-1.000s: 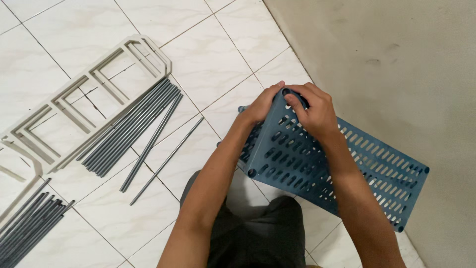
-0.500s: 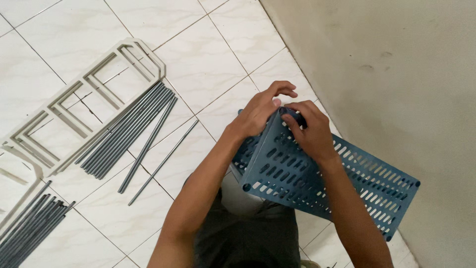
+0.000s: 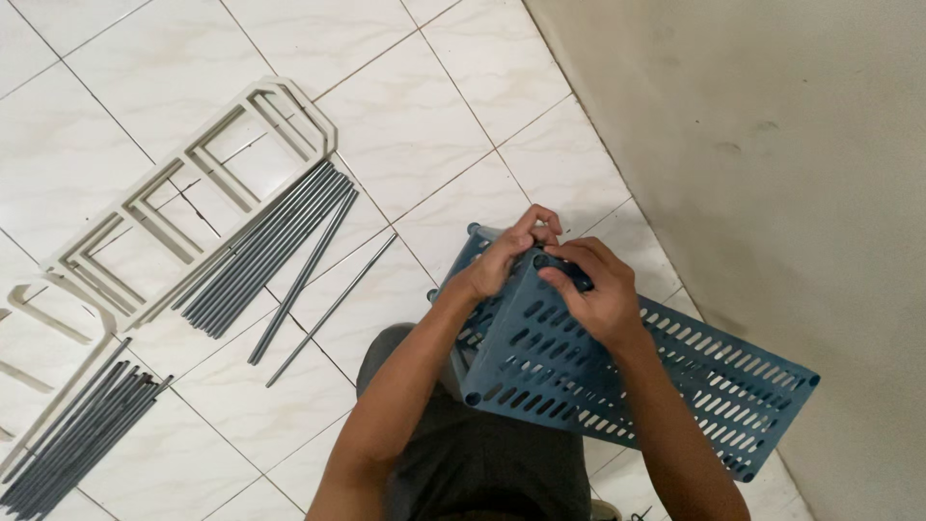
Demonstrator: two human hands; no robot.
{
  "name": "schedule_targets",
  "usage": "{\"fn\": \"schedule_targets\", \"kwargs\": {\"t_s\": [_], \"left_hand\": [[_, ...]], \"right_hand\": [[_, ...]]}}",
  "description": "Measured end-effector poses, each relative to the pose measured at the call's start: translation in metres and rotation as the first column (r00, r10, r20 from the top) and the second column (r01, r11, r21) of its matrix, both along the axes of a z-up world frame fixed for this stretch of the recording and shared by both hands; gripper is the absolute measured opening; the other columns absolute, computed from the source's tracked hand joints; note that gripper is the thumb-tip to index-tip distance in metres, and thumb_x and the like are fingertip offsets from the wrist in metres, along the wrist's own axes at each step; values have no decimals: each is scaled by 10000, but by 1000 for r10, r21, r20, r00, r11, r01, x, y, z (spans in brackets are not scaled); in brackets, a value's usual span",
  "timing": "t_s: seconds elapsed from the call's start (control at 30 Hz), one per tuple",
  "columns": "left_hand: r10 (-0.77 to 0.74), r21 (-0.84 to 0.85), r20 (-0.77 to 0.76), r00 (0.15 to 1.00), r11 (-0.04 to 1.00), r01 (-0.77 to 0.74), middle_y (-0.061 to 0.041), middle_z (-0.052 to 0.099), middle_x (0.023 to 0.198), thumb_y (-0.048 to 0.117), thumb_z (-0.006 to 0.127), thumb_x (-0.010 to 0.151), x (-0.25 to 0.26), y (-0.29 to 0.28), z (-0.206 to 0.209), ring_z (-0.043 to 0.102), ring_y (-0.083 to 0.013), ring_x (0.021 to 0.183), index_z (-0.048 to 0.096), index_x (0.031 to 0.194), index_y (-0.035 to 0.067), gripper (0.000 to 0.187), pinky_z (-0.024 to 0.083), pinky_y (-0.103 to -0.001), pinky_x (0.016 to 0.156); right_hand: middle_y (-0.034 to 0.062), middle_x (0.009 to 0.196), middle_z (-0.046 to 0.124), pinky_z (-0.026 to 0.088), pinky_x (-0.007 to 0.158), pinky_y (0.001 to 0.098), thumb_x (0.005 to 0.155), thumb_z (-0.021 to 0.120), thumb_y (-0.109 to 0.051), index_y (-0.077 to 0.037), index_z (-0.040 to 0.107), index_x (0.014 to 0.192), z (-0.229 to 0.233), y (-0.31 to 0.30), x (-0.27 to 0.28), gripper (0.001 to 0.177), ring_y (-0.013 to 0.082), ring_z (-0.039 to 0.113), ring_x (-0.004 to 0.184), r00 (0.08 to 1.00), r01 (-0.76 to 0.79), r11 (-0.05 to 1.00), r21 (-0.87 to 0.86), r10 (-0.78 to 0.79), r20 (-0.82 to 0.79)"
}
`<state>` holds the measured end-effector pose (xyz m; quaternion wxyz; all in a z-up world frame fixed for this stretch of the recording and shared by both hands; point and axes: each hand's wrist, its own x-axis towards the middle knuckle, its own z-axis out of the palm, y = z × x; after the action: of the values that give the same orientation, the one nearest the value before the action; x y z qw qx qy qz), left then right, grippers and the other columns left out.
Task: The person assembles a shoe rack by inserting metal rods into the slots of blue plastic panels. They connect multiple panels together to form a multi-tiered structure, working on a tiled floor with additional parts and shoes nearby.
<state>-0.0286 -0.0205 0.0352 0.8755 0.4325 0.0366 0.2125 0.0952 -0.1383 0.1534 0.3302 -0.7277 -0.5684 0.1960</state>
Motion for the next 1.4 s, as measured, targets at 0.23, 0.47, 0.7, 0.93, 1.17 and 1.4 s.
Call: {"fn": "schedule_targets", "kwargs": {"t_s": [0.23,0.47,0.7,0.93,1.17,1.4], "left_hand": [[49,118,-109,993,992,-36,-86,557,998,515,420,984,0,5,-5,512,-206,989,508,1199,33,535,410,-350,960],[139,416,-351,926,909,21,-177,642,1046,351,381,978,-12,3,29,615,-328,986,528,1196,30,415,451,-413,918],[184,557,-255,949,830,-11,-228,662,1187,339,457,1073,-19,5,47,636,-405,1143,514,1266,21,377,477,-444,980],[229,503,-244,942,860,-79,-234,678,1197,303,451,1088,-23,8,66,655,-400,1135,528,1290,17,358,478,-451,972],[255,400,-571,780,916,-6,-219,703,962,305,414,1071,-16,-14,81,697,-359,923,528,1246,32,344,496,-419,850],[115,111,-377,919,991,-78,-119,607,1174,387,315,1116,-3,-11,25,568,-229,1167,482,1313,61,416,396,-378,1063]], "right_hand": [[119,1042,721,572,808,311,857,839,-114,-20,722,1090,3,1,1,277,217,720,928,999,8,1000,8,-7,-35],[98,1013,726,570,743,282,884,824,-126,-29,729,1085,-1,7,11,243,171,705,840,990,88,995,-42,-92,-105],[73,990,721,536,688,258,897,827,-131,-35,722,1082,-6,9,13,233,138,663,767,977,102,992,-70,-113,-183],[69,965,720,542,662,266,903,768,-158,-23,689,1071,15,26,15,229,139,676,735,965,69,966,-251,-128,-230],[102,860,705,560,668,288,920,717,-105,8,664,943,32,39,10,127,171,705,745,978,42,932,-361,-112,-177],[82,850,679,540,647,273,935,705,-73,4,670,948,22,32,22,86,143,649,716,975,-58,954,-296,-10,-222]]}}
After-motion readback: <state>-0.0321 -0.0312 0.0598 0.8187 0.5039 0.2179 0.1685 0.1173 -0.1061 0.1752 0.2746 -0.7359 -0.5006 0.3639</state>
